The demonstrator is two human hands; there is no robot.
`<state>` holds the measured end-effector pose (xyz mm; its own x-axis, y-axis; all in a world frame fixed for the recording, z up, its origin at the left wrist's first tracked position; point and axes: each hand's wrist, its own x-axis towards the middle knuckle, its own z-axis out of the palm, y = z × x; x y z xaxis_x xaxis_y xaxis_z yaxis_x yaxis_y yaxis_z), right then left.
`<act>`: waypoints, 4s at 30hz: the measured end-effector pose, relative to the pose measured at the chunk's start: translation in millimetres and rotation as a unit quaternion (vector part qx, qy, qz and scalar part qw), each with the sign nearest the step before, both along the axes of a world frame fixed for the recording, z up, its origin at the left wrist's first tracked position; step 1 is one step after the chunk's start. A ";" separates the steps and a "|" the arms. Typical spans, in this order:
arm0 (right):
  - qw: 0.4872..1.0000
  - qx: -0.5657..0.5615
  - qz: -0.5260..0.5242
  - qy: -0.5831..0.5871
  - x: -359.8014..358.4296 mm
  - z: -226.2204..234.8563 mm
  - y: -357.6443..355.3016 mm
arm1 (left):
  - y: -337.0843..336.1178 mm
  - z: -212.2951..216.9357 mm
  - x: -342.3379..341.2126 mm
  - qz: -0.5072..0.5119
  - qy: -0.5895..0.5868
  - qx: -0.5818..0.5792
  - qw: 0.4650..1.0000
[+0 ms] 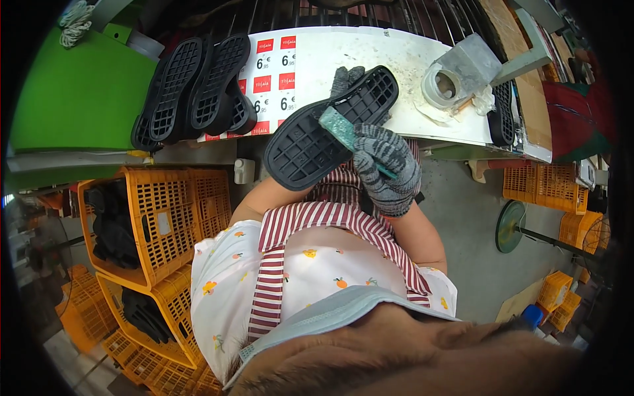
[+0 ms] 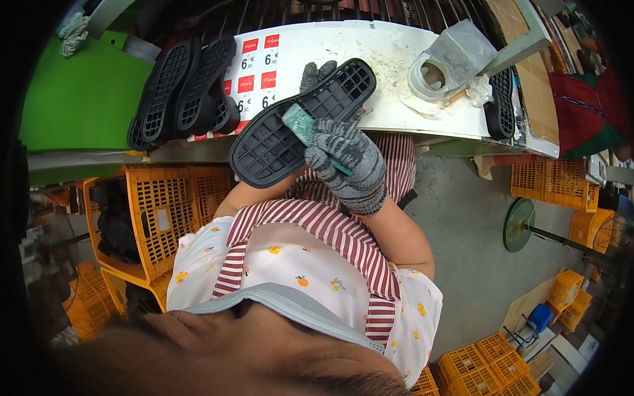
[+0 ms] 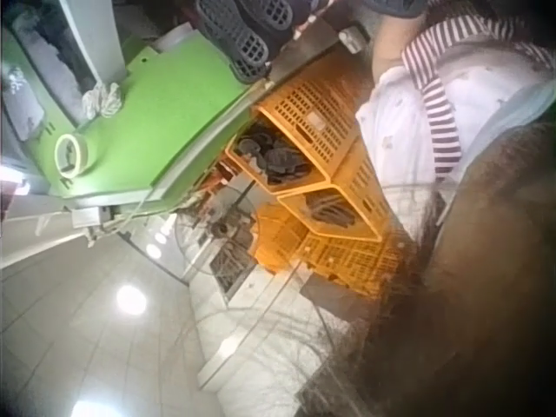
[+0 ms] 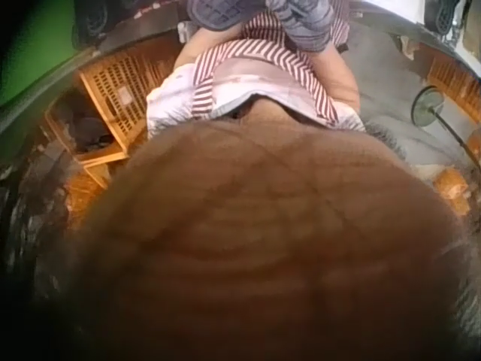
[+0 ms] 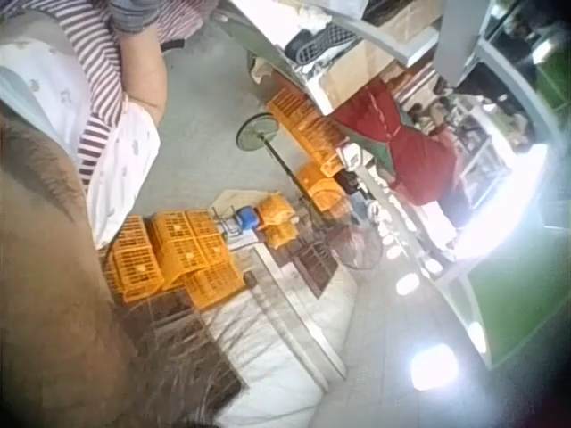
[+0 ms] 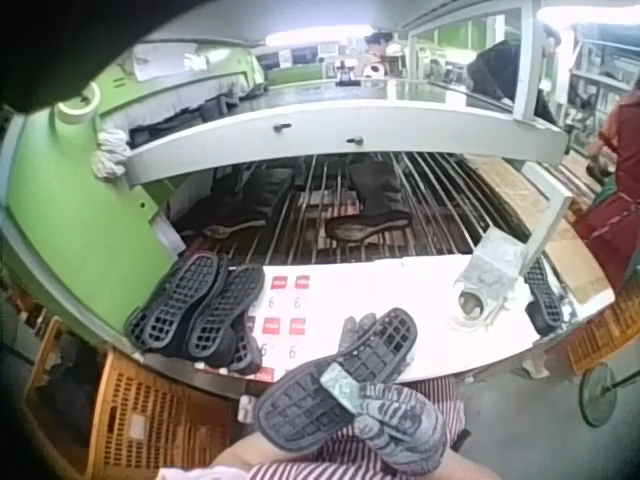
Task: Using a brush to clean or apply a substance to the bottom of shoe soles.
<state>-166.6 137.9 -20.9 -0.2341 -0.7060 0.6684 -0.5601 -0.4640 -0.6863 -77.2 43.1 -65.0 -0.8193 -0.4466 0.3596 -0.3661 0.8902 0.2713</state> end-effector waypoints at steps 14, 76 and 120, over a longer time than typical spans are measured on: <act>0.986 0.025 0.099 -0.129 9.3 1.8 -9.4 | -0.2 -15.8 -0.7 -0.046 0.025 0.045 0.998; 0.970 0.063 0.217 -0.089 -26.7 53.1 -20.2 | 2.0 -44.3 -31.0 -0.261 0.233 0.182 0.919; 0.937 0.226 -0.268 -0.005 -188.9 -16.8 -20.9 | -52.7 14.9 15.3 -0.059 0.137 0.709 0.690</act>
<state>-355.5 117.0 -37.8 -0.6401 -0.6961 0.3251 -0.6218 0.2208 -0.7514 -61.9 -9.6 -50.2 -0.8678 -0.4454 -0.2204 -0.0751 -0.3209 0.9441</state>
